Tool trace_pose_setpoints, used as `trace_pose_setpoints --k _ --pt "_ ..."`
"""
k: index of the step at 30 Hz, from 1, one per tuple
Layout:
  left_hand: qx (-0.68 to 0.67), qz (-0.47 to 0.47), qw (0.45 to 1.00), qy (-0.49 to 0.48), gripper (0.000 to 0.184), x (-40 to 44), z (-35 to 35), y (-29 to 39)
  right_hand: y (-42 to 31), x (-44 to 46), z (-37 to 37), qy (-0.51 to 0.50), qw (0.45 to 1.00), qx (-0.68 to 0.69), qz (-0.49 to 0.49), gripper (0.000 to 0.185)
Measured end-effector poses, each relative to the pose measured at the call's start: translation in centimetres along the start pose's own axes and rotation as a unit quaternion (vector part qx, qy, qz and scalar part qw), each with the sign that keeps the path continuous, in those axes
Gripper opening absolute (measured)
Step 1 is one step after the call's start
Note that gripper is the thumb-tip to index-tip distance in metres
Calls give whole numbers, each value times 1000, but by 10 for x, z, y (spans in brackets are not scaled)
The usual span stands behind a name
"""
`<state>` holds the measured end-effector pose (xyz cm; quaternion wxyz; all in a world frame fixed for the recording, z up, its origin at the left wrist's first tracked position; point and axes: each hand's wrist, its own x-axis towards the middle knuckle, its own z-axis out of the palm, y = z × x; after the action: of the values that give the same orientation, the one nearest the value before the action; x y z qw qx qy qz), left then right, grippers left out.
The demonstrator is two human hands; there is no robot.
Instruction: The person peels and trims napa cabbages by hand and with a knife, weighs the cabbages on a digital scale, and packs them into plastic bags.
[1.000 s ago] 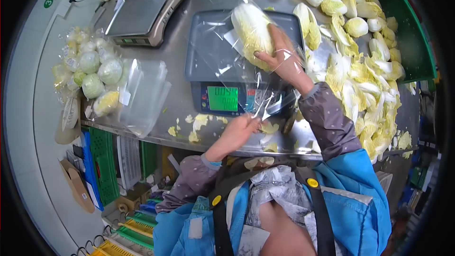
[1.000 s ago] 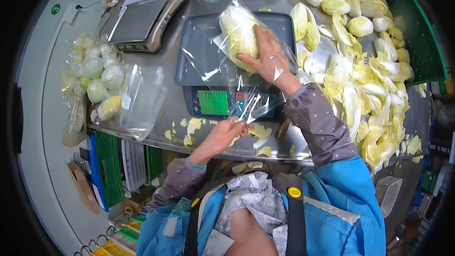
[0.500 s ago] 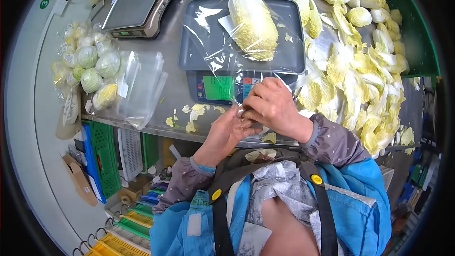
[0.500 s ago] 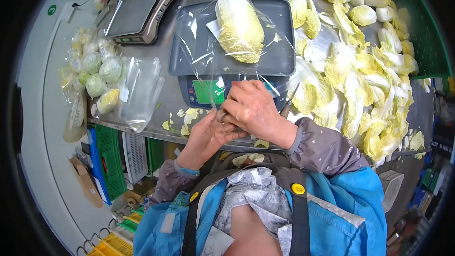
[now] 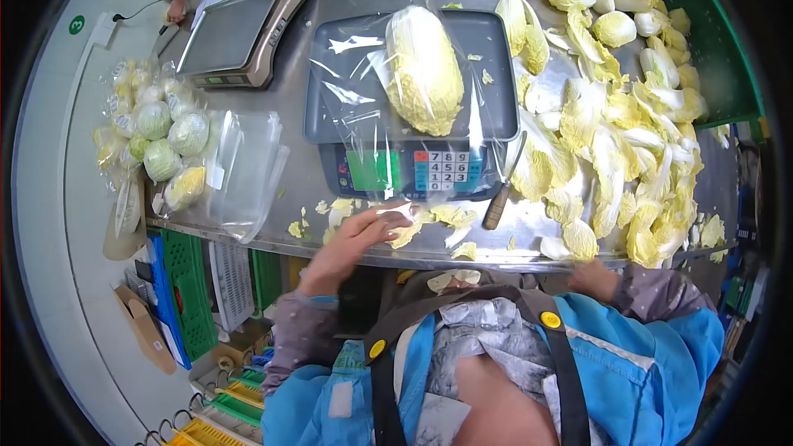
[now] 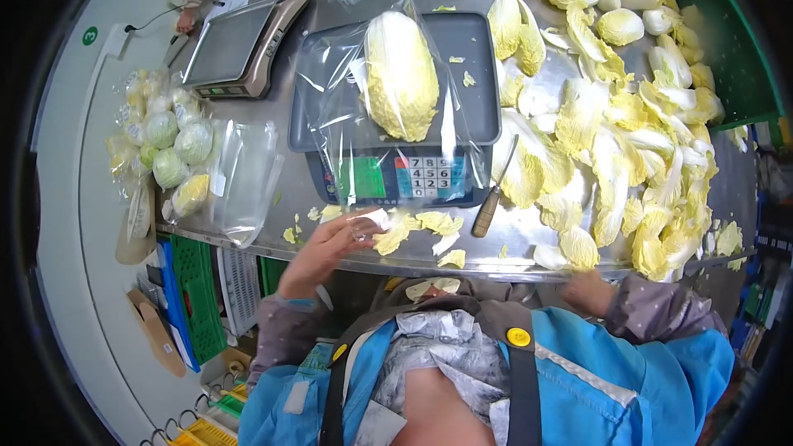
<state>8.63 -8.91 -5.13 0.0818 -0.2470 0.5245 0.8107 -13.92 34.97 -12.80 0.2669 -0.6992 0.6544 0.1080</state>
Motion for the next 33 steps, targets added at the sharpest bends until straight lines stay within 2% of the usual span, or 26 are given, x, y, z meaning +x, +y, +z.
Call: trace_pose_setpoints --k 1,3,4,5,6,8,9,11,12,13,14,15,16,17,18,20,22,23,24,25,26,28,29,30,32,33 --pt "7 39 999 9 54 -4 -17 6 7 -20 15 -10 997 68 23 16" --pt "18 76 997 14 62 1 -29 10 0 41 -101 -218 962 37 162 21" --pt "216 145 939 227 70 6 -28 10 10 54 -116 80 980 52 175 34" --pt "390 204 793 421 79 12 -25 11 3 73 -167 231 948 104 192 46" --pt "389 210 792 422 79 19 -20 14 4 93 -195 366 913 15 178 51" --pt "600 423 598 321 64 32 -11 20 11 120 -224 422 891 -145 82 46" --pt "648 440 577 231 57 35 -11 23 16 132 -229 426 889 -147 81 46" --pt "682 413 587 142 52 34 -12 29 26 156 -228 367 901 -174 -154 29" --pt "707 380 595 50 48 35 -14 34 28 161 -228 371 899 -178 -151 29" --pt "708 384 590 50 48 36 -19 39 30 166 -229 358 925 -11 -126 23" --pt "615 348 705 54 34 37 -26 46 31 168 -233 335 924 157 -97 18" --pt "507 303 805 56 27 38 -33 52 26 173 -238 399 870 287 -52 11" --pt "386 250 886 56 31 41 -37 56 22 180 -244 401 870 284 -51 11" --pt "319 237 916 58 64 45 -31 65 21 189 -251 430 809 400 -10 13" --pt "319 240 915 57 64 55 -35 72 23 196 -255 452 733 508 30 16" --pt "240 4 961 137 61 77 -46 81 39 224 -241 469 771 419 102 17" --pt "301 9 943 138 51 98 -44 74 45 238 -235 481 796 324 176 18" --pt "511 123 823 214 46 107 -39 69 40 240 -233 481 817 251 197 18" --pt "680 231 640 271 40 112 -27 72 36 242 -233 477 832 178 221 19" --pt "711 156 619 295 16 116 -14 76 33 243 -235 480 823 198 231 18" --pt "713 168 619 285 16 117 -9 81 34 246 -233 507 806 214 218 18" --pt "690 315 567 321 22 123 3 88 35 254 -230 565 735 322 191 23" --pt "700 282 576 314 45 128 2 88 34 257 -230 555 721 361 206 35" --pt "638 387 590 307 37 135 -3 79 32 259 -235 464 703 485 235 47" --pt "597 179 737 261 34 138 -10 80 25 269 -239 430 696 538 202 60" --pt "489 144 835 209 31 139 -24 85 22 275 -240 415 673 588 171 63"
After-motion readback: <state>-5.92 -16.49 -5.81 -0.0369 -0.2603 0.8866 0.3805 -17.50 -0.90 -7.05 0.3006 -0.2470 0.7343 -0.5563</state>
